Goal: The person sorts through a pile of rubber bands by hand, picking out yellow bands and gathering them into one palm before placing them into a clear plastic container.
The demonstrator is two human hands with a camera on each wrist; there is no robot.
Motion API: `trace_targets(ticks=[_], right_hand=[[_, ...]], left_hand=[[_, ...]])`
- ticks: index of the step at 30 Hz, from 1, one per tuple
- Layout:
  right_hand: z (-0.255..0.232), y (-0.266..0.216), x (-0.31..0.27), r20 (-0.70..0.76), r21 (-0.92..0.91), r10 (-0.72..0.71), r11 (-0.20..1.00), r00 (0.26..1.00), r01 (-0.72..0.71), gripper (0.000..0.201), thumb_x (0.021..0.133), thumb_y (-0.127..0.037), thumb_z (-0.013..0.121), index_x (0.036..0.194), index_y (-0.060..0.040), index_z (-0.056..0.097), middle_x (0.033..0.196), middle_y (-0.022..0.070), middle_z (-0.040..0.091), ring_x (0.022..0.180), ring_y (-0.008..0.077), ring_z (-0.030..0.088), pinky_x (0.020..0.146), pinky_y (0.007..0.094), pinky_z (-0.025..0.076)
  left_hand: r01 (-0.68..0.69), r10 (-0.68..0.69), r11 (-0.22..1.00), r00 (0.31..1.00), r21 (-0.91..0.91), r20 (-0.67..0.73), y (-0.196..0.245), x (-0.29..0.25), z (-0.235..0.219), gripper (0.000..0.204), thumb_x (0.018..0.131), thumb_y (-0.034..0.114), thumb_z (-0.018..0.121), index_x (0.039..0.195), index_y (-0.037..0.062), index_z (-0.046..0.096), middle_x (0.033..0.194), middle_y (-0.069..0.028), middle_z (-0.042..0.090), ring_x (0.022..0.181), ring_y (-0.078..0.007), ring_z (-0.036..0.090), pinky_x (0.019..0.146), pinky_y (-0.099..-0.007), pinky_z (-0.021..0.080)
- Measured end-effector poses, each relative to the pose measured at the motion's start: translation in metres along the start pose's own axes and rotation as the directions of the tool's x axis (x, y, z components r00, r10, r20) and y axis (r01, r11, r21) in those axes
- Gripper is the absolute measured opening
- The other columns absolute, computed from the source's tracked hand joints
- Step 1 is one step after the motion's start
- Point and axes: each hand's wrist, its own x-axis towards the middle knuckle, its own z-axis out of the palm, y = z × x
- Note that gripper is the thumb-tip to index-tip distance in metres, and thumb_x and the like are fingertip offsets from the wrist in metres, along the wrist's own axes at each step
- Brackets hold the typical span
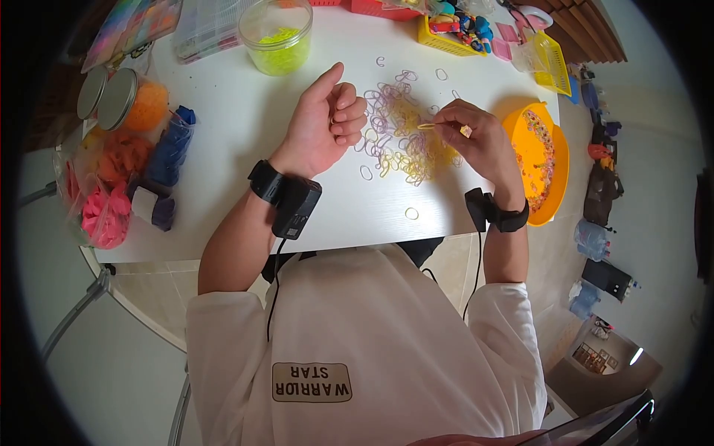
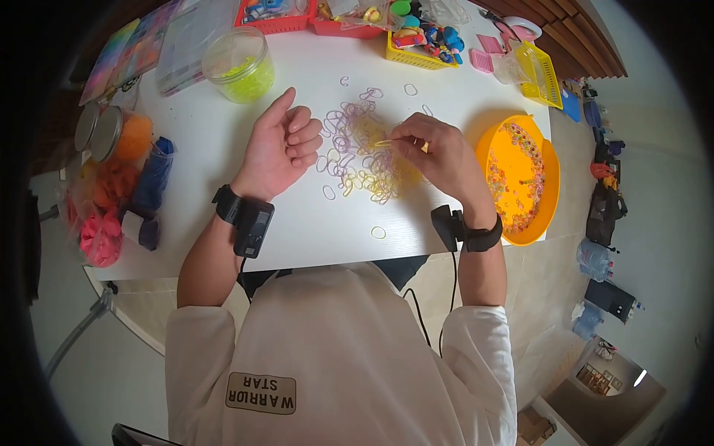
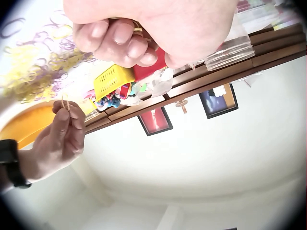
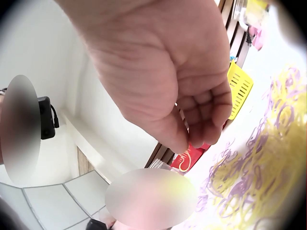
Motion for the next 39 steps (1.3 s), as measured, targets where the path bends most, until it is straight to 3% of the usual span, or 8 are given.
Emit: trace_targets(ticks=[3, 9, 12, 13, 16, 20, 27, 39], right_hand=[[0.000, -0.003, -0.002, -0.018, 0.015, 0.037, 0.999, 0.999, -0.036, 0.009, 0.086, -0.006, 0.066, 0.094, -0.0022, 0.067, 0.085, 0.0056, 0.065, 0.070, 0.0171, 0.058, 0.064, 0.0289, 0.047], [0.003, -0.017, 0.002, -0.061, 0.196, -0.098, 0.975, 0.993, 0.108, 0.009, 0.087, -0.007, 0.066, 0.094, -0.0038, 0.069, 0.085, 0.0049, 0.064, 0.073, 0.0174, 0.059, 0.068, 0.0286, 0.048], [0.007, -0.035, 0.008, -0.016, 0.149, -0.133, 0.980, 0.991, 0.134, 0.011, 0.086, -0.007, 0.066, 0.095, -0.0053, 0.070, 0.088, 0.0053, 0.065, 0.077, 0.0206, 0.062, 0.070, 0.0307, 0.050], [0.012, -0.038, 0.010, -0.012, 0.104, -0.156, 0.982, 0.988, 0.157, 0.011, 0.085, -0.007, 0.066, 0.095, -0.0056, 0.070, 0.089, 0.0056, 0.065, 0.078, 0.0221, 0.063, 0.071, 0.0315, 0.050], [0.022, -0.041, 0.016, -0.007, 0.016, -0.209, 0.978, 0.978, 0.209, 0.013, 0.084, -0.007, 0.065, 0.096, -0.0064, 0.071, 0.090, 0.0063, 0.065, 0.081, 0.0256, 0.064, 0.072, 0.0338, 0.051], [0.019, -0.037, 0.016, -0.036, -0.026, -0.160, 0.987, 0.986, 0.160, 0.014, 0.084, -0.007, 0.065, 0.097, -0.0049, 0.070, 0.092, 0.0073, 0.066, 0.081, 0.0275, 0.065, 0.072, 0.0348, 0.051], [-0.005, 0.003, 0.008, -0.103, -0.183, 0.009, 0.983, 0.995, -0.027, 0.013, 0.087, -0.010, 0.063, 0.095, -0.0020, 0.068, 0.091, 0.0108, 0.066, 0.082, 0.0304, 0.064, 0.072, 0.0359, 0.051], [0.014, 0.015, -0.001, 0.037, -0.331, -0.030, 0.943, 0.999, 0.041, 0.013, 0.082, -0.010, 0.065, 0.093, -0.0054, 0.070, 0.092, 0.0092, 0.065, 0.088, 0.0296, 0.063, 0.078, 0.0383, 0.051]], left_hand=[[0.013, -0.012, 1.000, 0.999, -0.021, 0.032, -0.001, 0.000, -0.001, 0.049, 0.099, 0.047, 0.043, 0.061, 0.0174, 0.034, 0.060, 0.0067, 0.024, 0.051, -0.0068, 0.022, 0.045, -0.0215, 0.021], [0.064, -0.073, 0.991, 0.994, 0.116, 0.076, -0.011, 0.003, 0.000, 0.043, 0.100, 0.047, 0.042, 0.083, 0.0106, 0.057, 0.074, -0.0011, 0.055, 0.063, -0.0123, 0.052, 0.049, -0.0214, 0.038], [0.139, -0.149, 0.965, 0.988, 0.224, 0.029, -0.017, -0.003, 0.011, 0.045, 0.101, 0.047, 0.039, 0.094, 0.0083, 0.060, 0.084, -0.0048, 0.062, 0.073, -0.0163, 0.061, 0.054, -0.0234, 0.045], [0.146, -0.175, 0.958, 0.979, 0.247, 0.101, -0.019, -0.004, 0.012, 0.046, 0.101, 0.048, 0.036, 0.094, 0.0089, 0.059, 0.084, -0.0052, 0.062, 0.075, -0.0168, 0.062, 0.056, -0.0237, 0.048], [0.171, -0.208, 0.949, 0.971, 0.263, 0.116, -0.025, -0.001, 0.008, 0.046, 0.101, 0.048, 0.035, 0.094, 0.0096, 0.059, 0.084, -0.0054, 0.062, 0.074, -0.0165, 0.062, 0.055, -0.0242, 0.048], [0.166, -0.199, 0.959, 0.971, 0.229, 0.129, -0.024, -0.001, 0.004, 0.043, 0.103, 0.045, 0.036, 0.085, 0.0112, 0.056, 0.070, -0.0006, 0.052, 0.056, -0.0103, 0.047, 0.048, -0.0205, 0.037], [0.056, -0.062, 0.994, 0.996, 0.091, 0.068, -0.001, -0.005, 0.006, 0.052, 0.102, 0.045, 0.039, 0.059, 0.0190, 0.026, 0.054, 0.0073, 0.020, 0.047, -0.0063, 0.017, 0.042, -0.0239, 0.015], [0.035, -0.039, 0.998, 0.997, 0.055, 0.064, 0.002, -0.003, 0.003, 0.056, 0.100, 0.051, 0.042, 0.057, 0.0188, 0.026, 0.054, 0.0072, 0.019, 0.047, -0.0071, 0.017, 0.042, -0.0243, 0.015]])
